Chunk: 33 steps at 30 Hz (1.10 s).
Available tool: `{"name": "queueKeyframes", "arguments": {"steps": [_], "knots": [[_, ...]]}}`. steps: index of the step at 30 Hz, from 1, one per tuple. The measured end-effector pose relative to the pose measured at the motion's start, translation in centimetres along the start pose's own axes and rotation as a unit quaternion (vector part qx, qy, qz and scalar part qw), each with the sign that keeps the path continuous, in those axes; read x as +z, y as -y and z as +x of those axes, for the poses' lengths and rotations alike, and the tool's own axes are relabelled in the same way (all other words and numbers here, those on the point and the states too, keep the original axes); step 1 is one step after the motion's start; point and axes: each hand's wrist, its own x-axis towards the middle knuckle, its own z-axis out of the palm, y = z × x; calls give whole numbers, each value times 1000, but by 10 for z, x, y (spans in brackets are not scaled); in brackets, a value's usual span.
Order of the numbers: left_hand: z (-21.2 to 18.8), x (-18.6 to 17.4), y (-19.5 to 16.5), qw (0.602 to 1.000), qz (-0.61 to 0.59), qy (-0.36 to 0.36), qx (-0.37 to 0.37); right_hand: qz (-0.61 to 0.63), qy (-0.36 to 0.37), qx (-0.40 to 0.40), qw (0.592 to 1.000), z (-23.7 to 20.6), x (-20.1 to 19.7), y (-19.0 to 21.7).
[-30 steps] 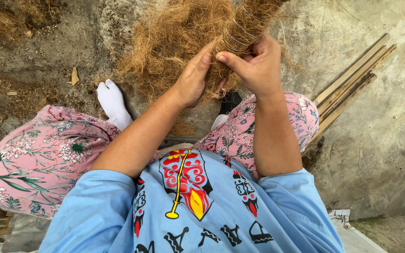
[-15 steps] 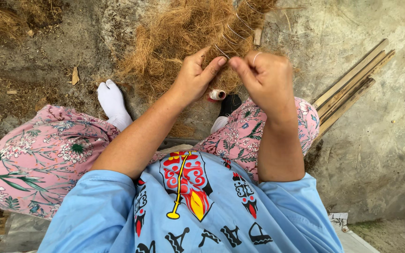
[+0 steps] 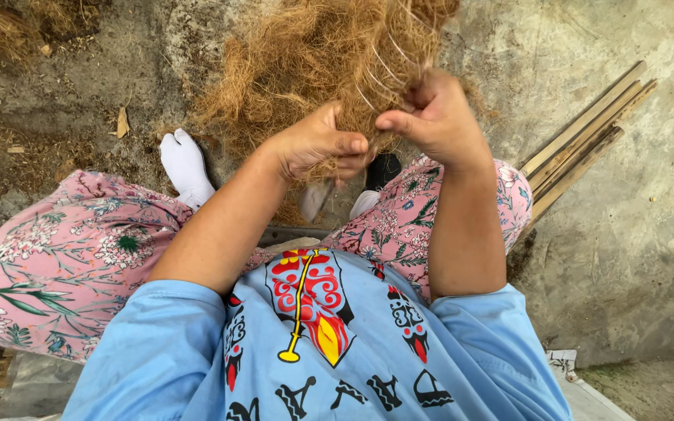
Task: The person sits on a concrete floor and wraps loose coconut coir around a cylindrical bundle using white string. They repeatedly gather strands, wrap them around the bundle, and tie off the string to secure the layers.
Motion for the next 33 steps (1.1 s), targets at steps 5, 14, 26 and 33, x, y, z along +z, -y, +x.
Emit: {"name": "queueKeyframes", "arguments": {"steps": [5,14,26,33], "knots": [[2,0,11,983,-125,117,-60,204,48,-25,977,5,7,-24],[6,-10,9,995,-35,96,-8,245,-63,-11,967,10,25,-41],[22,-20,18,958,215,-145,121,207,-115,-136,962,20,33,3],[33,-6,60,927,158,-184,286,91,-166,-140,972,20,44,-9]]}}
